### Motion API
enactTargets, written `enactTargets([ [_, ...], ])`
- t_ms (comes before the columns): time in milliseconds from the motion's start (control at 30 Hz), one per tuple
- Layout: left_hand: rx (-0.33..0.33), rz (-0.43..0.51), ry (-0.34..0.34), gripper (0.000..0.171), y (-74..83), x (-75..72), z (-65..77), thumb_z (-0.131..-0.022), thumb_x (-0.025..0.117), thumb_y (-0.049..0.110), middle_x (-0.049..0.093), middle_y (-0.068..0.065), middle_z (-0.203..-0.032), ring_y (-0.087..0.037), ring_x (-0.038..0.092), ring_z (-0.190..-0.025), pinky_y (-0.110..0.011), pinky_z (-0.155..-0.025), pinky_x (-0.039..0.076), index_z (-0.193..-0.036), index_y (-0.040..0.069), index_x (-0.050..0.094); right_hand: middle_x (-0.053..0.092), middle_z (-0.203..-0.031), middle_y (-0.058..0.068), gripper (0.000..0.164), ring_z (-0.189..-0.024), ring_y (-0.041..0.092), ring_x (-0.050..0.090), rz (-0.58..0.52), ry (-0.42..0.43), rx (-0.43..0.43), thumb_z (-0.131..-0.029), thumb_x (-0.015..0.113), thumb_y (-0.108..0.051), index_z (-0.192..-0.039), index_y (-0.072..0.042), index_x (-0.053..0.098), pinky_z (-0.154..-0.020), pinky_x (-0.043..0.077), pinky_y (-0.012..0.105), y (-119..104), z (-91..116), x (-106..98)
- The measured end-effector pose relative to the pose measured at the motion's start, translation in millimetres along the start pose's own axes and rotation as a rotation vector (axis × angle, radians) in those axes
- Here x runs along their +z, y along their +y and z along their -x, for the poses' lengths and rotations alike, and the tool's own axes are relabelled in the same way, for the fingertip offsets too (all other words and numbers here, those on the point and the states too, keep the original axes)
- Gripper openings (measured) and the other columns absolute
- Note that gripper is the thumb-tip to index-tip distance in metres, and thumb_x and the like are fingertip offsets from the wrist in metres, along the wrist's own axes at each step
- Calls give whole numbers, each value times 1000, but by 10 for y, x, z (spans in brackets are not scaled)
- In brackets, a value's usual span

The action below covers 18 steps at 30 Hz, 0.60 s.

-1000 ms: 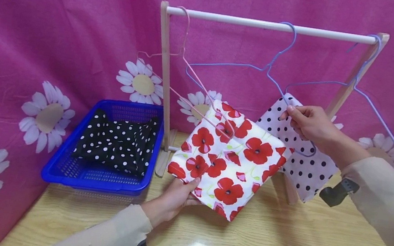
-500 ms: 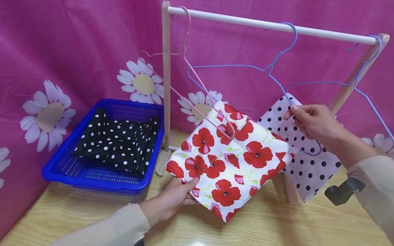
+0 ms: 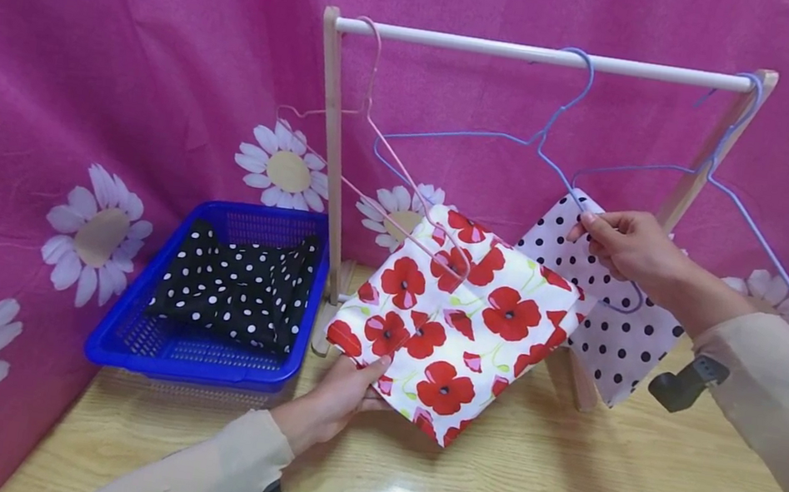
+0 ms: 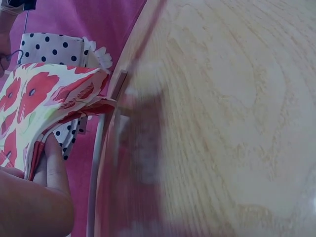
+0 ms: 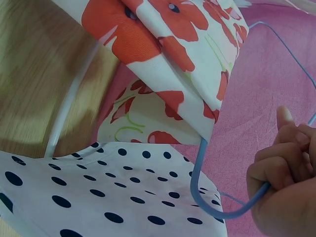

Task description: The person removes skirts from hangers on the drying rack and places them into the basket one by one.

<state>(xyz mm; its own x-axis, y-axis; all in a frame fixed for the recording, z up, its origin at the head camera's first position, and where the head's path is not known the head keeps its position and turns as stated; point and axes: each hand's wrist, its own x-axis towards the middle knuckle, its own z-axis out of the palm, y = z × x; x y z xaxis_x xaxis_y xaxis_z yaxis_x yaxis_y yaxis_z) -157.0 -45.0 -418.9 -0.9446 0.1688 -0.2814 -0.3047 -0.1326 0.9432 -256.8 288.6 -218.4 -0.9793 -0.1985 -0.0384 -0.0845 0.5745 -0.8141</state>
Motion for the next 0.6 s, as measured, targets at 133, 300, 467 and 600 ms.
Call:
enactTargets([
  [133,-4,-1,2,48,8,-15,2,-107,50,21,63,-25,-135,-27,74,-105,-42,-90,61,-148,0,39,39,-64,-9,37,-53,4,30,3,-3,6,-108,42,-39,-88,-28,71,-47,29,24,2,1,-7],
  [300,-9,-8,9,48,4,-35,8,-107,50,21,63,-26,-135,-29,74,-105,-42,-90,60,-148,0,39,40,-65,-9,37,-53,3,30,-7,-11,-3,-108,42,-39,-85,-30,70,-46,28,23,-6,1,-7],
  [467,4,1,1,46,-1,-53,15,-107,50,21,65,-27,-132,-24,75,-99,-42,-89,61,-146,-3,39,41,-63,-9,38,-53,3,31,-3,-2,-5,-109,43,-35,-81,-31,69,-47,29,23,-5,6,-13],
  [600,10,2,8,45,-7,-67,29,-107,50,20,67,-27,-128,-21,75,-93,-41,-87,62,-144,-4,41,40,-62,-10,40,-54,3,32,1,9,-5,-109,44,-35,-78,-31,69,-48,30,23,1,10,-11],
])
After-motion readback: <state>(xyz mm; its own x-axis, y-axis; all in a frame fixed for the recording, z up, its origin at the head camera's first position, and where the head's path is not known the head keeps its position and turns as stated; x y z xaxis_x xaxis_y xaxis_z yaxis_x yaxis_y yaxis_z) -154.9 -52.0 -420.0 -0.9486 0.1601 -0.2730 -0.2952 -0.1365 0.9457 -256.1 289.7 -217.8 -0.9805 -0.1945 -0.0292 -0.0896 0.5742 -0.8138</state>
